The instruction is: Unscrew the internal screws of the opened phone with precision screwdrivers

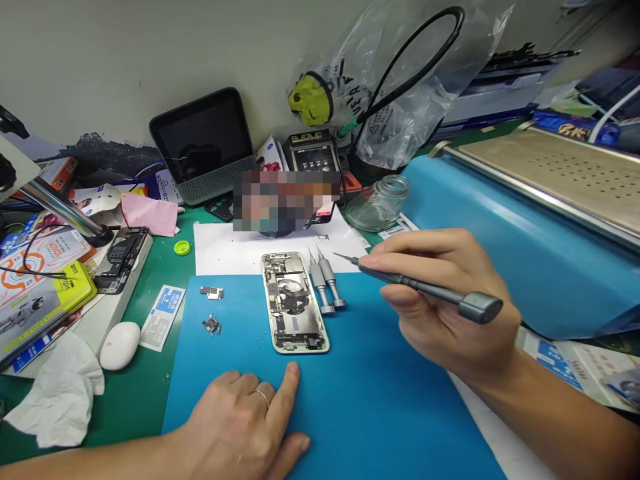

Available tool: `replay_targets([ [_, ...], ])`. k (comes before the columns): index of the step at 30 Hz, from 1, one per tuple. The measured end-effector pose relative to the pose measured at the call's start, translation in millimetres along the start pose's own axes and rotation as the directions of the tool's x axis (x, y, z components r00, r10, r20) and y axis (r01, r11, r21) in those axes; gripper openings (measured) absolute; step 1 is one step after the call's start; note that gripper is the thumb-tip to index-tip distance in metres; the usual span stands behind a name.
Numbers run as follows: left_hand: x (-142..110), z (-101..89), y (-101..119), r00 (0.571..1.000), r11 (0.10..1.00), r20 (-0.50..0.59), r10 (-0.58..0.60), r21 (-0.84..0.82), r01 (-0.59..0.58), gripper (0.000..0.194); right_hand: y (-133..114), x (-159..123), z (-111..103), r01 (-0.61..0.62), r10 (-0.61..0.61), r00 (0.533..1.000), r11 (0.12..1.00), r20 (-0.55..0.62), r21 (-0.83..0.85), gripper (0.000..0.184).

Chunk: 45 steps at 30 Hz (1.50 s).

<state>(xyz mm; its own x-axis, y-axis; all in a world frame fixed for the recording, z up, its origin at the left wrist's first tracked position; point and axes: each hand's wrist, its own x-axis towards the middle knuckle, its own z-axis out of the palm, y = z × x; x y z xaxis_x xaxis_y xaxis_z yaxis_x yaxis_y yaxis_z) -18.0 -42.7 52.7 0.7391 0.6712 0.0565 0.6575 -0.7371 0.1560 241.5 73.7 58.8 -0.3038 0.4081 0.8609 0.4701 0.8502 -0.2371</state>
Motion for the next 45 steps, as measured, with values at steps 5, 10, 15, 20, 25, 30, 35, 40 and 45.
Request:
replay_targets([
  [5,0.6,-0.5,-0.5,1.000,1.000,-0.006,0.000,0.002,0.000,0.052,1.6,-2.1,3.4,0.001,0.000,1.000,0.996,-0.012,0.090,0.037],
  [10,0.3,-0.4,-1.6,1.000,1.000,-0.011,0.006,0.008,-0.006,0.052,1.5,-4.9,5.4,-0.037,0.042,0.999,0.986,-0.021,0.165,0.048],
  [15,0.1,0.1,-1.0,1.000,1.000,0.004,0.009,0.018,-0.009,0.051,-0.2,-4.2,5.6,-0.034,0.035,0.999,0.990,-0.003,0.135,0.054],
  [20,-1.0,1.4,-1.8,1.000,1.000,0.005,0.006,0.022,-0.006,0.051,-1.8,-2.8,5.6,-0.033,0.032,0.999,0.991,0.011,0.128,0.051],
  [25,-0.8,1.4,-1.9,1.000,1.000,0.016,0.006,0.020,-0.007,0.051,-1.8,-3.3,5.1,-0.026,0.027,1.000,0.992,-0.008,0.122,0.052],
  [30,-0.5,0.7,-1.6,1.000,1.000,0.013,0.008,0.019,-0.008,0.051,-2.5,-3.3,4.4,-0.032,0.031,0.999,0.993,0.009,0.117,0.050],
  [35,0.0,0.4,-1.2,1.000,1.000,-0.005,0.007,0.027,-0.007,0.052,-3.3,-3.1,4.3,-0.041,0.039,0.999,0.995,0.016,0.090,0.048],
  [40,0.6,-0.4,-1.2,1.000,1.000,-0.003,0.008,0.017,-0.008,0.052,-1.0,-3.4,3.0,0.001,-0.001,1.000,0.995,0.007,0.103,0.048],
  [45,-0.8,0.1,-0.4,1.000,1.000,-0.009,0.007,0.007,-0.007,0.050,-0.5,-3.8,2.6,-0.004,0.002,1.000,0.994,0.011,0.105,0.051],
])
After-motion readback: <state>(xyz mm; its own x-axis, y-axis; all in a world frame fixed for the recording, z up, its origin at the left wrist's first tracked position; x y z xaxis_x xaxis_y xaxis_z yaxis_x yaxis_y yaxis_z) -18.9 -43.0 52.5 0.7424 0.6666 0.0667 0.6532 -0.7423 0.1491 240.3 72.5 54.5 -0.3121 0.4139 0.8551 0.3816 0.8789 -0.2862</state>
